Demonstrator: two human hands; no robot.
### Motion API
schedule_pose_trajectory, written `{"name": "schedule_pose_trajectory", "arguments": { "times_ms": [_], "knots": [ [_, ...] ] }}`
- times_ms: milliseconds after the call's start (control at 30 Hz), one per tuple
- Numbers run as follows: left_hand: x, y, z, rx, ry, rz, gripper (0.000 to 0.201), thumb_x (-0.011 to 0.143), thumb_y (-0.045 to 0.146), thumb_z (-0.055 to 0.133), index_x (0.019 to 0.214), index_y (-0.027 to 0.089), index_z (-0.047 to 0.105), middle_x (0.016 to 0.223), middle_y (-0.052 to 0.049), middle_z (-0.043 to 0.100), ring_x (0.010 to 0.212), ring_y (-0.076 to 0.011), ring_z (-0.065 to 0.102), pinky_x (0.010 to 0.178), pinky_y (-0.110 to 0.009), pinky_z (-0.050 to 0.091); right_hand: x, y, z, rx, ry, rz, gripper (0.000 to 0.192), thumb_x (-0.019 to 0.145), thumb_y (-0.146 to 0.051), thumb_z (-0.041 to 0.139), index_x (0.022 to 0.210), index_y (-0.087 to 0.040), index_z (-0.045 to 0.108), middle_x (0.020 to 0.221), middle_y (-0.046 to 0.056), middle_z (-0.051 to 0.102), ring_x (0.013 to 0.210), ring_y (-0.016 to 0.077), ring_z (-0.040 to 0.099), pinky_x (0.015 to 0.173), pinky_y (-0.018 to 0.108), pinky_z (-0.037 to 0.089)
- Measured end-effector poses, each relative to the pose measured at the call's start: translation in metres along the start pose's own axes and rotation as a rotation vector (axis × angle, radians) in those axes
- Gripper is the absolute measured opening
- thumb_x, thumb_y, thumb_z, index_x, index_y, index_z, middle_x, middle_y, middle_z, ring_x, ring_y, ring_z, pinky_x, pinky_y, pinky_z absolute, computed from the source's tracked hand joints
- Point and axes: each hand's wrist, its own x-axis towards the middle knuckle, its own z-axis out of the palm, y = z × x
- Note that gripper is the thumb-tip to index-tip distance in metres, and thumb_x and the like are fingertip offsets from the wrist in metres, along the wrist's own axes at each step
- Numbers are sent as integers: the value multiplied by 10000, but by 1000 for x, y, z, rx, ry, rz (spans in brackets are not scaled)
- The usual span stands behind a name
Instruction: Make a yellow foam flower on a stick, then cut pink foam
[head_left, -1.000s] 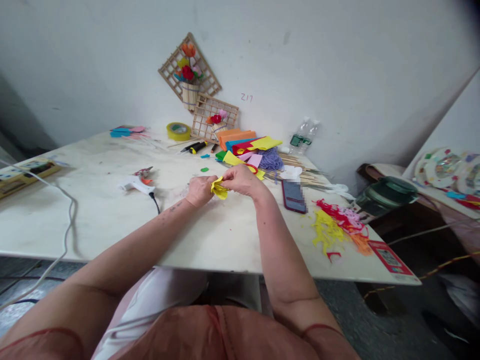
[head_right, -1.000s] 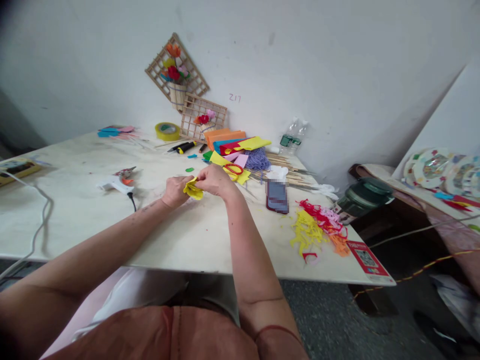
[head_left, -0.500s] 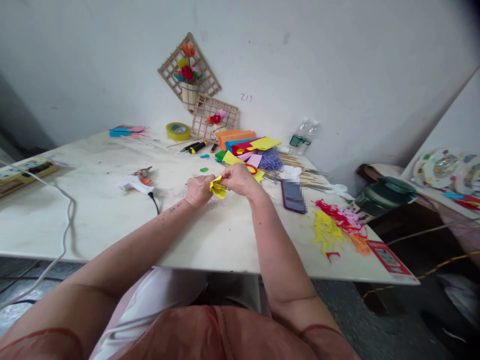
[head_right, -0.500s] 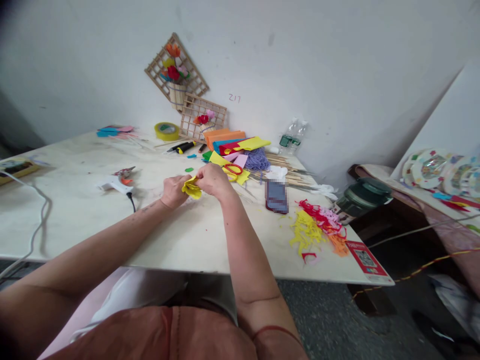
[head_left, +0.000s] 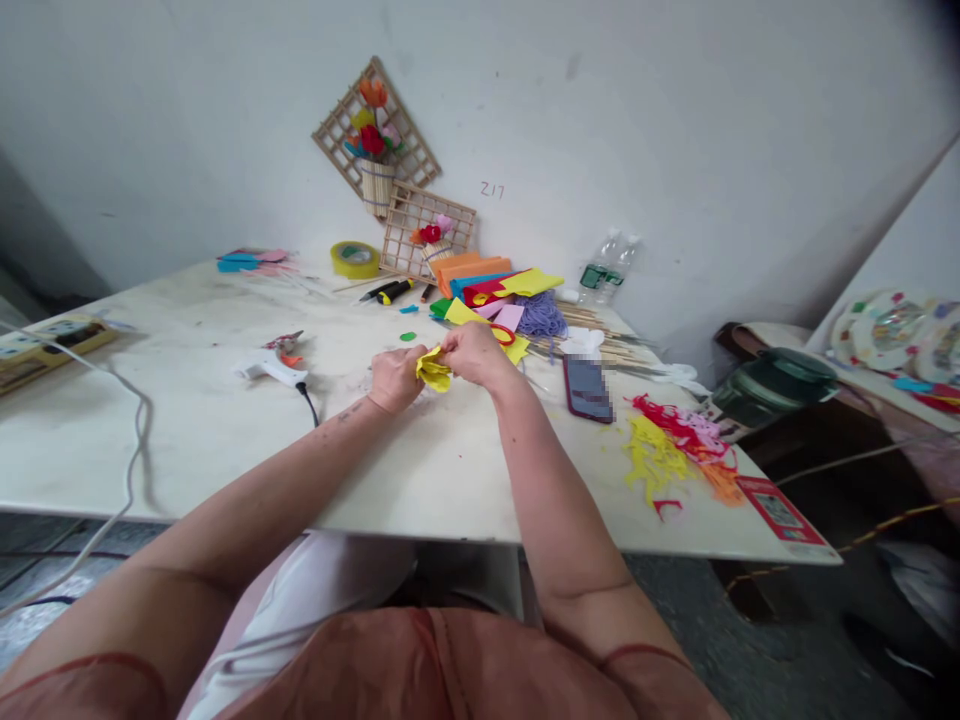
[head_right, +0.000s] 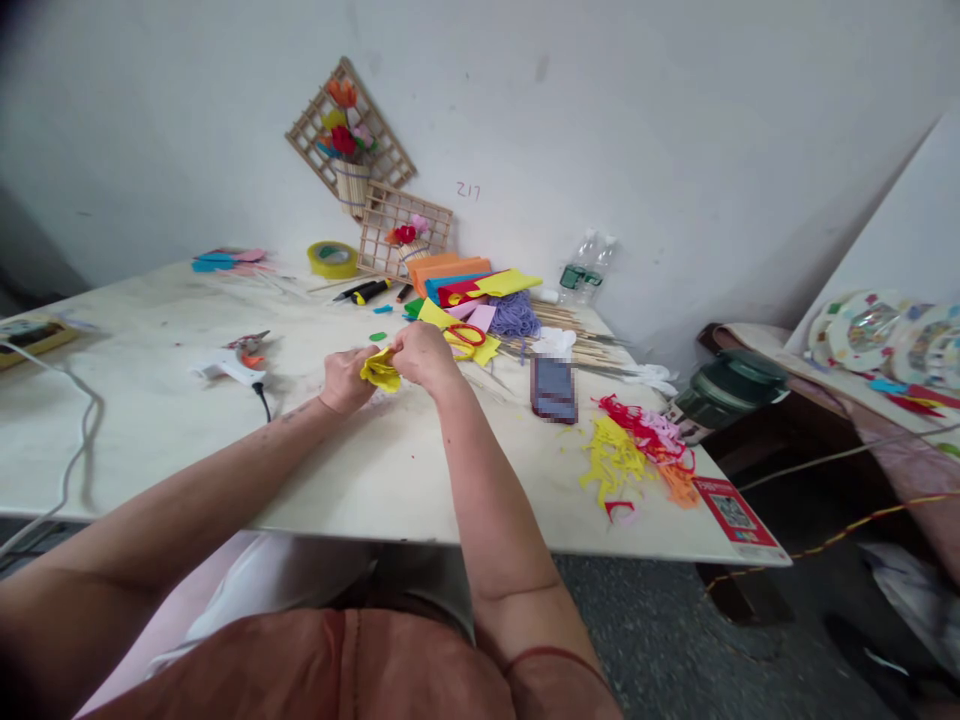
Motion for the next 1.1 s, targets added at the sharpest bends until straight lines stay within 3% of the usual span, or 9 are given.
{"name": "schedule_pose_trajectory", "arguments": {
  "times_ms": [200,433,567,733,967,1100],
  "knots": [
    [1,-1,1,-25,-7,-51,126,708,235,480,617,174,542,535,-48,567,513,-154,517,490,-252,250,2,-1,5,1,48,0,128,668,-136,607,710,-133,728,611,45,644,568,114,553,503,185,353],
    [6,-4,6,-174,173,-143,140,714,253,506,650,159,587,593,-64,607,577,-169,558,535,-252,334,-4,5,-3,501,3,57,269,792,-344,540,727,-112,660,659,52,657,492,91,575,433,156,401],
    [7,-7,4,-241,282,-107,170,720,275,511,602,164,563,573,-46,581,560,-150,538,532,-247,342,-5,7,-3,644,134,58,241,810,-312,518,714,-112,613,680,57,669,495,71,569,431,136,413],
    [8,-12,6,-354,377,-92,216,716,273,521,525,173,504,521,-14,521,502,-118,480,501,-240,324,-2,6,5,657,226,35,194,789,-262,532,661,-123,577,638,33,654,482,61,555,457,138,434],
    [11,-22,23,-646,366,-179,151,711,303,569,663,167,613,610,-34,609,585,-144,554,546,-246,404,-1,1,14,691,186,-23,87,741,-196,568,697,-124,591,659,8,641,482,53,543,463,143,451],
    [11,-25,26,-670,348,-231,138,701,294,574,671,167,617,615,-34,625,616,-153,572,559,-242,425,-2,-2,16,721,167,-46,93,751,-202,545,742,-127,598,707,9,645,518,56,559,463,138,453]
  ]
}}
